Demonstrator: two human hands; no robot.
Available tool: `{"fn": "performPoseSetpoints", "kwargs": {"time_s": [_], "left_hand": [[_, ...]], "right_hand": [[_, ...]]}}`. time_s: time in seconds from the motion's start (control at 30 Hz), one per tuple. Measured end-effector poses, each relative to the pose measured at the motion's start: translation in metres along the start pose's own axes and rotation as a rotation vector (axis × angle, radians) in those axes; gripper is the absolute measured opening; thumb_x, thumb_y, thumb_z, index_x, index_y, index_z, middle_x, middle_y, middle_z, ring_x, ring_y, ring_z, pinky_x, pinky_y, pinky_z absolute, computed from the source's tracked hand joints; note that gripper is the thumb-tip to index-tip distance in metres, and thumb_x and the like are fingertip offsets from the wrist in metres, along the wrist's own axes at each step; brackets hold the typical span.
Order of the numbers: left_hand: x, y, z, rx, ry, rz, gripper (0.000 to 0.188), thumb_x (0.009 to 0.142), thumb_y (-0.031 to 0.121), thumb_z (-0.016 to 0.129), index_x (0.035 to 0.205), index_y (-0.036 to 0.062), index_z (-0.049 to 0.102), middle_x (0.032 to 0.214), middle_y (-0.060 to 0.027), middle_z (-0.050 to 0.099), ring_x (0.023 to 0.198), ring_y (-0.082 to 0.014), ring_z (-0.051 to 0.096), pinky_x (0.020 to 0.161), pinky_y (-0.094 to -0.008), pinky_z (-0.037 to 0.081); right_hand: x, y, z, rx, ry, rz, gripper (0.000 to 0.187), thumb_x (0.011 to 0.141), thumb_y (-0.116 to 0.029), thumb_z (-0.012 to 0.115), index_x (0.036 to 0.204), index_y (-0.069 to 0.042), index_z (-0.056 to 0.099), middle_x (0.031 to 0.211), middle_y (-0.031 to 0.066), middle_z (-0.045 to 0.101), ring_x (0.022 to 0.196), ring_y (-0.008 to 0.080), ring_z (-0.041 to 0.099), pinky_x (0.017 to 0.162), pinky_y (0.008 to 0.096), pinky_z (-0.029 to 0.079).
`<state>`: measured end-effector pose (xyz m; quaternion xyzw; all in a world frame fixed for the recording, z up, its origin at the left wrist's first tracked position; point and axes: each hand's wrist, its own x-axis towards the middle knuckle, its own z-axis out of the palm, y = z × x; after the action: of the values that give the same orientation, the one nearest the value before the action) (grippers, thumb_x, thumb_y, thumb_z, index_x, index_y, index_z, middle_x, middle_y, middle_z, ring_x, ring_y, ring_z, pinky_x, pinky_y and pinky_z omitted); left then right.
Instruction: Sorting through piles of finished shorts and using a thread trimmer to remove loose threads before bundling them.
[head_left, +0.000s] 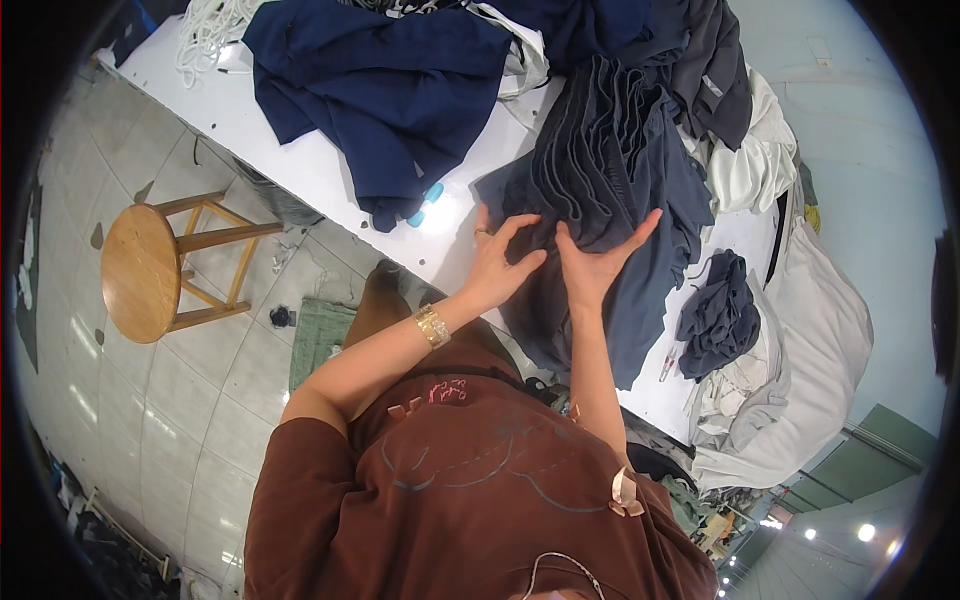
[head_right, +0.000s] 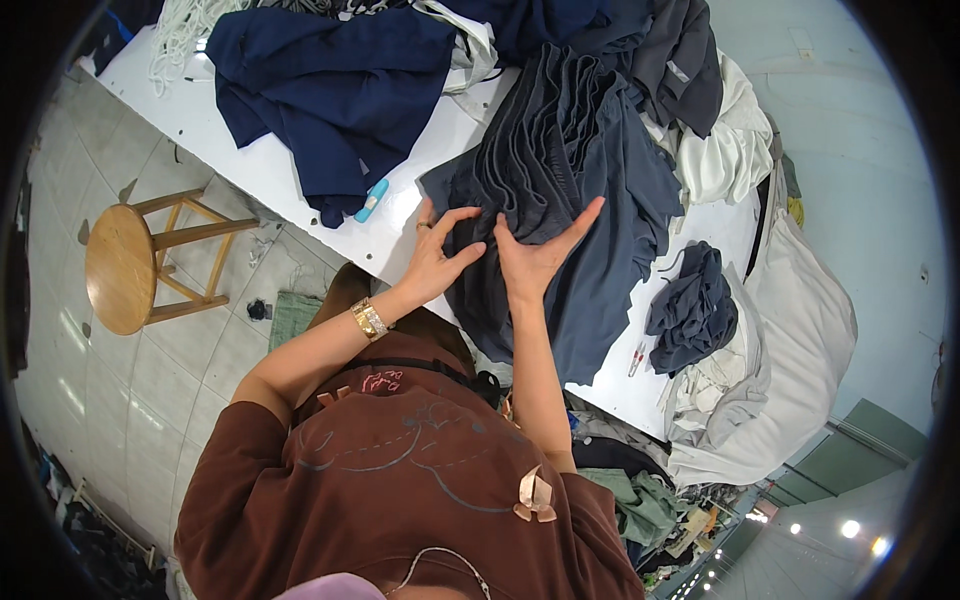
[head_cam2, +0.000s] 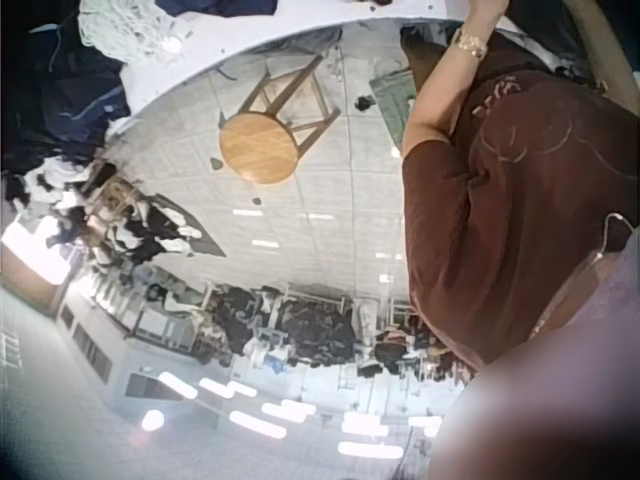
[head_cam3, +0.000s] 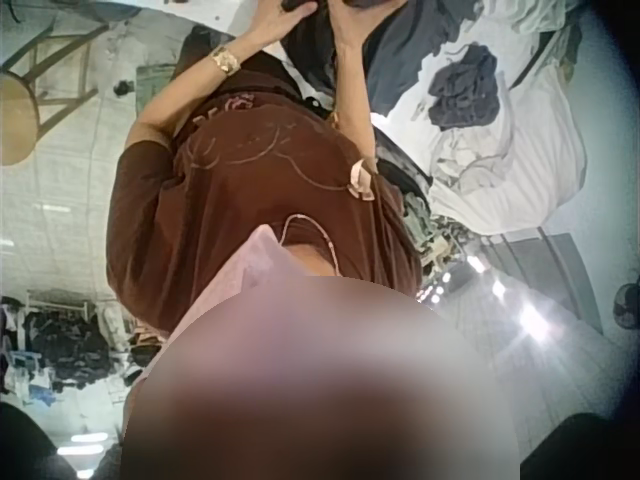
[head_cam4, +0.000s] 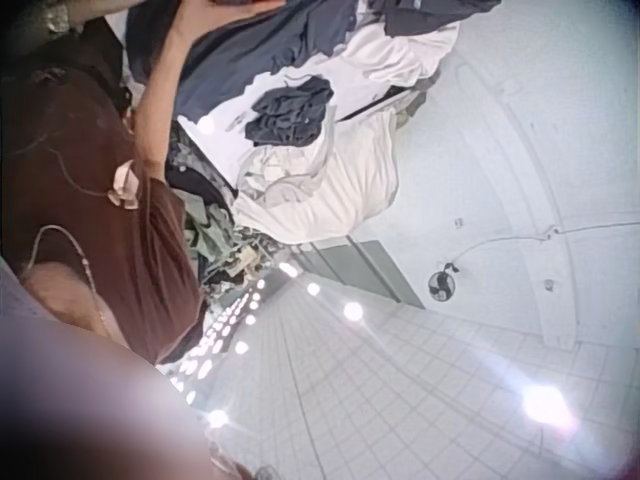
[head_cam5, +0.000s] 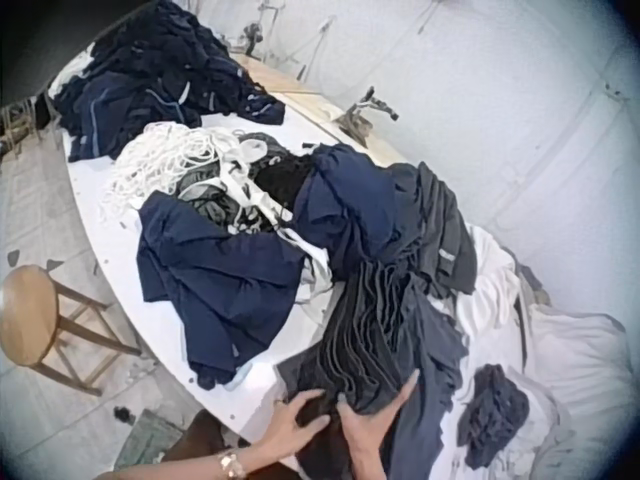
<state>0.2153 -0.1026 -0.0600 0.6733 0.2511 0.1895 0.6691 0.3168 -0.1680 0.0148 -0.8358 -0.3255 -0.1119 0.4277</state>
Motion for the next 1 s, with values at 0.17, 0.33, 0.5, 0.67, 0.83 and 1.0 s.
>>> {"fn": "performPoseSetpoints", "kwargs": {"time_s": [0.17,0.33,0.5,0.67,0.83,1.0], "left_hand": [[-0.002,0.022,0.019,-0.093,-0.017,0.182,0.077,0.072,0.021,0.075,0.135,0.0098,0.032,0.145,-0.0313,0.017,0.135,-0.0395,0.024,0.106,-0.0411,0.027],[-0.007,0.04,0.026,-0.017,-0.058,0.246,0.076,0.074,0.017,0.072,0.136,0.0066,0.03,0.143,-0.0284,0.021,0.132,-0.0405,0.027,0.105,-0.0442,0.028],[0.008,0.016,0.024,-0.448,0.216,0.025,0.059,0.085,0.004,0.059,0.136,0.0087,0.029,0.128,-0.0153,0.036,0.098,-0.0225,0.058,0.074,-0.0289,0.051],[0.03,-0.004,-0.017,-0.491,0.23,-0.129,0.048,0.088,-0.003,0.048,0.132,0.0104,0.032,0.127,-0.018,0.036,0.075,-0.0178,0.064,0.064,-0.0249,0.054],[0.026,-0.017,-0.023,-0.304,0.228,-0.081,0.042,0.087,0.0,0.055,0.124,0.006,0.036,0.12,-0.0138,0.04,0.08,-0.0178,0.063,0.065,-0.024,0.053],[0.009,-0.013,0.007,-0.167,0.207,-0.069,0.041,0.083,0.014,0.067,0.115,0.0017,0.044,0.106,-0.0135,0.05,0.099,-0.0221,0.053,0.08,-0.0307,0.048]], "right_hand": [[0.012,0.004,-0.019,0.05,0.011,0.06,0.114,0.06,-0.007,0.08,0.146,-0.006,0.004,0.144,0.0205,0.021,0.132,0.0285,0.028,0.11,0.0359,0.022],[0.019,0.014,-0.033,0.136,0.019,0.19,0.112,0.06,-0.005,0.077,0.145,-0.005,0.003,0.142,0.0233,0.023,0.128,0.0312,0.033,0.108,0.0365,0.025],[0.01,0.009,-0.015,0.126,-0.017,0.123,0.11,0.06,-0.005,0.077,0.145,-0.003,0.006,0.145,0.0206,0.021,0.133,0.0294,0.025,0.11,0.0344,0.02],[-0.001,0.015,0.006,0.063,-0.043,0.027,0.112,0.058,-0.007,0.078,0.145,-0.001,0.008,0.146,0.019,0.02,0.135,0.0283,0.023,0.11,0.0335,0.018],[-0.015,0.026,0.013,0.212,-0.004,0.099,0.113,0.058,-0.011,0.081,0.144,0.0,0.009,0.146,0.0188,0.018,0.135,0.0265,0.021,0.111,0.0329,0.018],[-0.021,0.034,-0.008,0.031,-0.052,0.131,0.121,0.054,-0.032,0.087,0.143,0.003,0.012,0.141,0.0234,0.025,0.13,0.0337,0.028,0.108,0.0372,0.024]]}}
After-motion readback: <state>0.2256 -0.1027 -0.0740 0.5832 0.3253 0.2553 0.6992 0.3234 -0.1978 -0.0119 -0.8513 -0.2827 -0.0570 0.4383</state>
